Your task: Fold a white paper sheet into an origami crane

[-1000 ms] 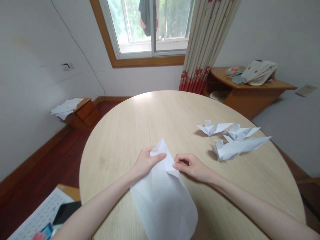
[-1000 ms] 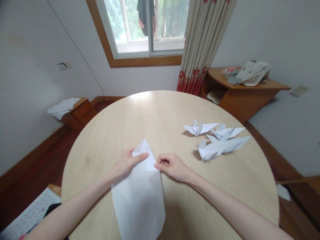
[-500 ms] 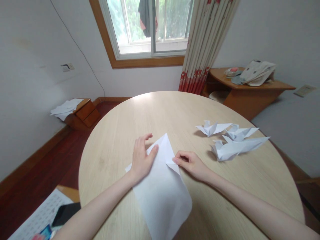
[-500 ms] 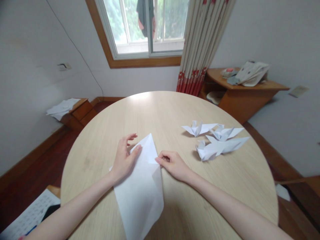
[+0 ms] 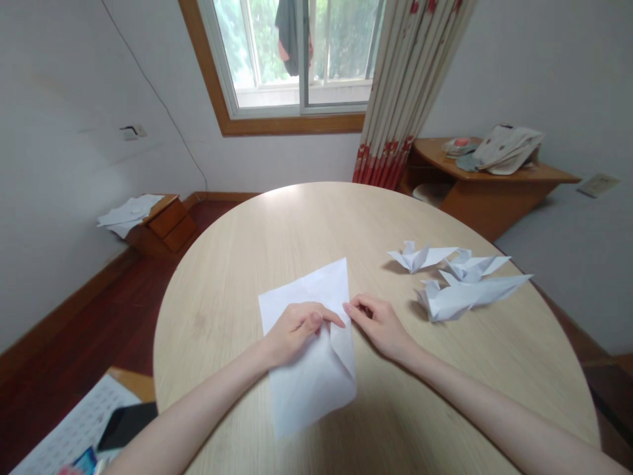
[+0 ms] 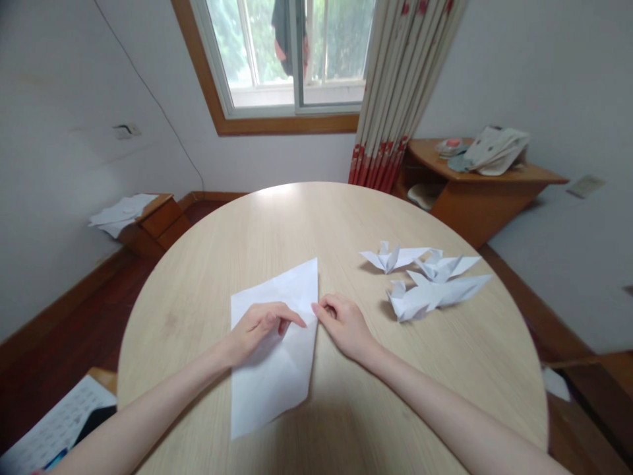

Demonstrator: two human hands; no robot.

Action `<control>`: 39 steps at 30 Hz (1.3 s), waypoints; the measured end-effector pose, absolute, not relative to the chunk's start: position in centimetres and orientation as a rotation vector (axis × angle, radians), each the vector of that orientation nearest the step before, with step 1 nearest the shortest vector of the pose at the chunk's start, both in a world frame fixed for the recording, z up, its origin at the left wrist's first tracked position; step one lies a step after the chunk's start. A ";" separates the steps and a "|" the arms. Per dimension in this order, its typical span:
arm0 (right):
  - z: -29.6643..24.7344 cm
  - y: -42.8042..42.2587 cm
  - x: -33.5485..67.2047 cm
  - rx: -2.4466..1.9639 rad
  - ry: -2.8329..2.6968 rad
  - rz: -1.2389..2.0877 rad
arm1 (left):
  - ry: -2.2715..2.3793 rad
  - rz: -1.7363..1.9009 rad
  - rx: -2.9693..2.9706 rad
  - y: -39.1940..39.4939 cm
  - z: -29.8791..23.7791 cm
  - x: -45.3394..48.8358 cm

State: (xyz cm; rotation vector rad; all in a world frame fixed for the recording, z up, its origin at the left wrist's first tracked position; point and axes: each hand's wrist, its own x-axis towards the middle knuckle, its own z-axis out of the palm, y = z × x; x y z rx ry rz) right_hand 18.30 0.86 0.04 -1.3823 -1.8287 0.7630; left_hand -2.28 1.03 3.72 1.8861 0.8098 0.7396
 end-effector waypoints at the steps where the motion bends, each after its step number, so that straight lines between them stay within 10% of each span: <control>1: 0.0 0.9 18.3 -1.387 -1.841 0.757 | 0.819 0.748 1.885 1.0 3.7 -2.3; 39: -1.8 1.3 18.3 -0.875 -2.067 0.533 | 0.834 0.995 1.924 2.7 1.6 -3.5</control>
